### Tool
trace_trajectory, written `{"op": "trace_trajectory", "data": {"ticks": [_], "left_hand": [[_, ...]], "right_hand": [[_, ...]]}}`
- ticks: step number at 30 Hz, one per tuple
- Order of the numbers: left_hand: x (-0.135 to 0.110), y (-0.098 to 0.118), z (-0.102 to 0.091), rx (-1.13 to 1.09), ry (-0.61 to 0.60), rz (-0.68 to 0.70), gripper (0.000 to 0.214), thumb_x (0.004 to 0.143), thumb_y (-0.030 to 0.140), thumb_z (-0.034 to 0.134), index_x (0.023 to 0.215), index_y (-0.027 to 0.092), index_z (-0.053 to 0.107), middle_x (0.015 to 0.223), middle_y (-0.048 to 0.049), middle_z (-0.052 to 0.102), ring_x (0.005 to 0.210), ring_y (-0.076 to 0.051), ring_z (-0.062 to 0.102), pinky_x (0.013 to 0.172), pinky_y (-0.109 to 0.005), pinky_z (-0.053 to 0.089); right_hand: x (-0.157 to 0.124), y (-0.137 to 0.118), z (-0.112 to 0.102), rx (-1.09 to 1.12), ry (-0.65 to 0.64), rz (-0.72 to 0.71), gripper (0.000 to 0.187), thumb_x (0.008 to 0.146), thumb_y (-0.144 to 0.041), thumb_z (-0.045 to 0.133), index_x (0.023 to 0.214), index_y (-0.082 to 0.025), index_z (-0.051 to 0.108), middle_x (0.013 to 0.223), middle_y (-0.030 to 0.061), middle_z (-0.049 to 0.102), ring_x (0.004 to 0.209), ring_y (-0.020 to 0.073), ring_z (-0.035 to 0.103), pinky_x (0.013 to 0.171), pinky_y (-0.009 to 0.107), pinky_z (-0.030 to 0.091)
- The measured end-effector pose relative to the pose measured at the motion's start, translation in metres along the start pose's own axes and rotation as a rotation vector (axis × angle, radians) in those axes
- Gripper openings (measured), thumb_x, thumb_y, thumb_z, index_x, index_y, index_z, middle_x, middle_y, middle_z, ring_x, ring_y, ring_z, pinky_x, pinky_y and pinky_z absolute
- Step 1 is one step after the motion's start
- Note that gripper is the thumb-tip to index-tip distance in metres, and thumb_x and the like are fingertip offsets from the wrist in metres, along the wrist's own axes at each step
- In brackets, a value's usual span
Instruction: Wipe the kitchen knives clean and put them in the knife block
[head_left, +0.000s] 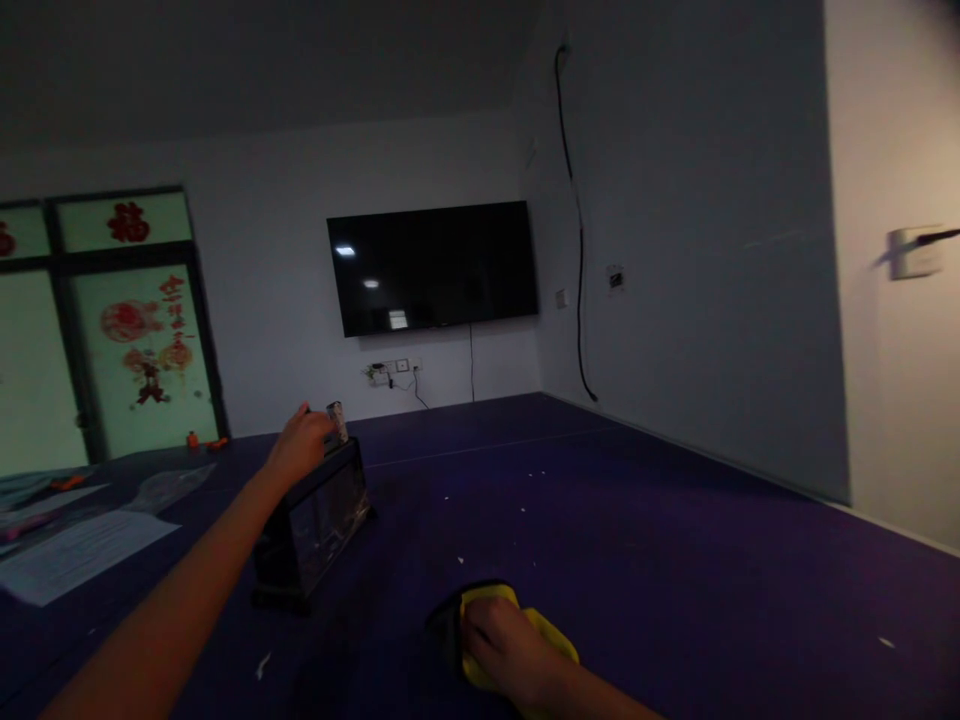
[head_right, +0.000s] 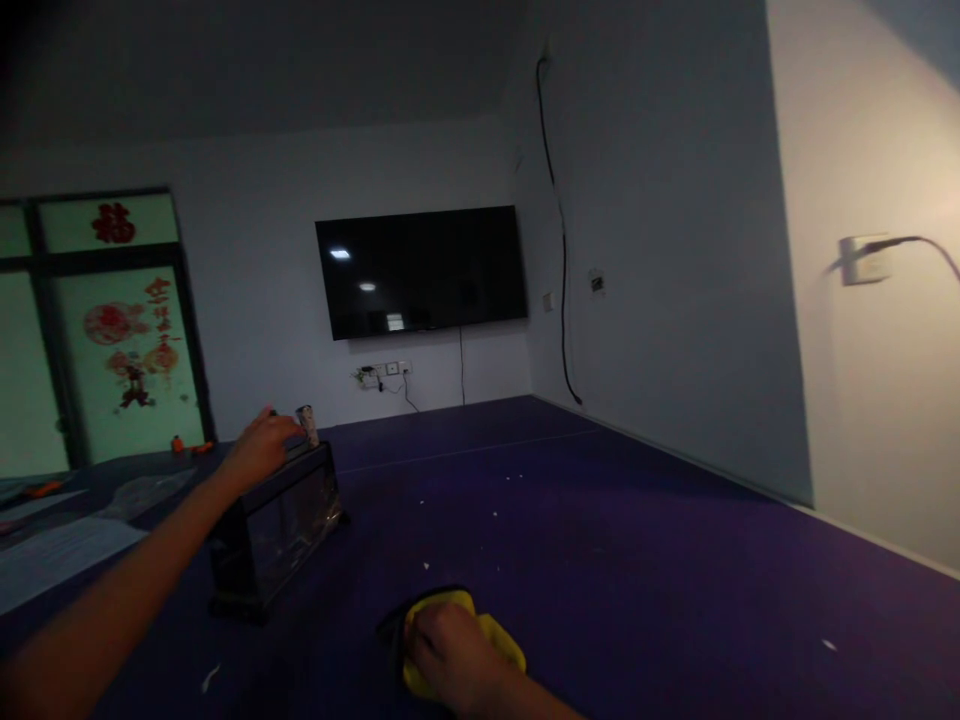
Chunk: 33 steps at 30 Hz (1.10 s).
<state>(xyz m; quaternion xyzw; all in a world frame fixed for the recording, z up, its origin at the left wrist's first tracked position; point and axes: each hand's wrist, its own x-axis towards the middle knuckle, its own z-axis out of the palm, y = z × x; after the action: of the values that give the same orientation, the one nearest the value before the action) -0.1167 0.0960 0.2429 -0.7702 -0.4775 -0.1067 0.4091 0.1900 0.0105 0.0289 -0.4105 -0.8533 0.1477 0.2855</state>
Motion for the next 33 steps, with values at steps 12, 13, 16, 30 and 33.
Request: {"op": "trace_trajectory", "data": {"ticks": [12,13,16,30,33], "left_hand": [[-0.044,0.061,0.041,-0.426,0.788,-1.417,0.074,0.069,0.052,0.053,0.127,0.011,0.033,0.132,-0.0209,0.036,0.125,-0.036,0.022,0.096,-0.058,0.020],[-0.044,0.059,0.043,-0.450,0.769,-1.442,0.081,0.065,0.054,0.056,0.129,0.012,0.030,0.134,-0.0210,0.033,0.126,-0.037,0.019,0.096,-0.060,0.017],[-0.051,0.049,0.048,-0.513,0.700,-1.445,0.098,0.056,0.058,0.063,0.133,0.012,0.023,0.135,-0.0222,0.029,0.127,-0.037,0.016,0.097,-0.061,0.014],[-0.072,0.042,0.080,-0.573,0.773,-1.394,0.102,0.052,0.063,0.062,0.130,0.005,0.028,0.129,-0.0244,0.037,0.121,-0.035,0.033,0.099,-0.048,0.024],[-0.074,0.042,0.080,-0.603,0.763,-1.446,0.101,0.052,0.062,0.063,0.128,0.005,0.030,0.128,-0.0249,0.038,0.120,-0.036,0.033,0.099,-0.049,0.024]], "right_hand": [[0.008,0.002,0.011,-0.031,-0.007,0.012,0.017,0.076,-0.014,0.043,0.064,-0.018,0.054,0.066,0.0000,0.058,0.056,0.0103,0.051,0.047,0.019,0.029],[0.009,0.001,0.012,-0.033,-0.007,0.015,0.016,0.075,-0.014,0.043,0.064,-0.018,0.054,0.066,-0.0001,0.058,0.057,0.0106,0.052,0.047,0.020,0.030],[0.012,-0.002,0.013,-0.034,-0.004,0.020,0.016,0.076,-0.014,0.041,0.063,-0.019,0.051,0.065,0.0002,0.056,0.058,0.0114,0.051,0.049,0.020,0.030],[0.016,-0.021,0.011,0.010,-0.065,-0.048,0.032,0.090,-0.032,0.026,0.069,-0.019,0.047,0.070,0.0018,0.052,0.061,0.0124,0.048,0.057,0.022,0.035],[0.016,-0.023,0.012,-0.003,-0.068,-0.060,0.034,0.091,-0.034,0.024,0.069,-0.019,0.046,0.071,0.0019,0.052,0.062,0.0125,0.048,0.058,0.022,0.035]]}}
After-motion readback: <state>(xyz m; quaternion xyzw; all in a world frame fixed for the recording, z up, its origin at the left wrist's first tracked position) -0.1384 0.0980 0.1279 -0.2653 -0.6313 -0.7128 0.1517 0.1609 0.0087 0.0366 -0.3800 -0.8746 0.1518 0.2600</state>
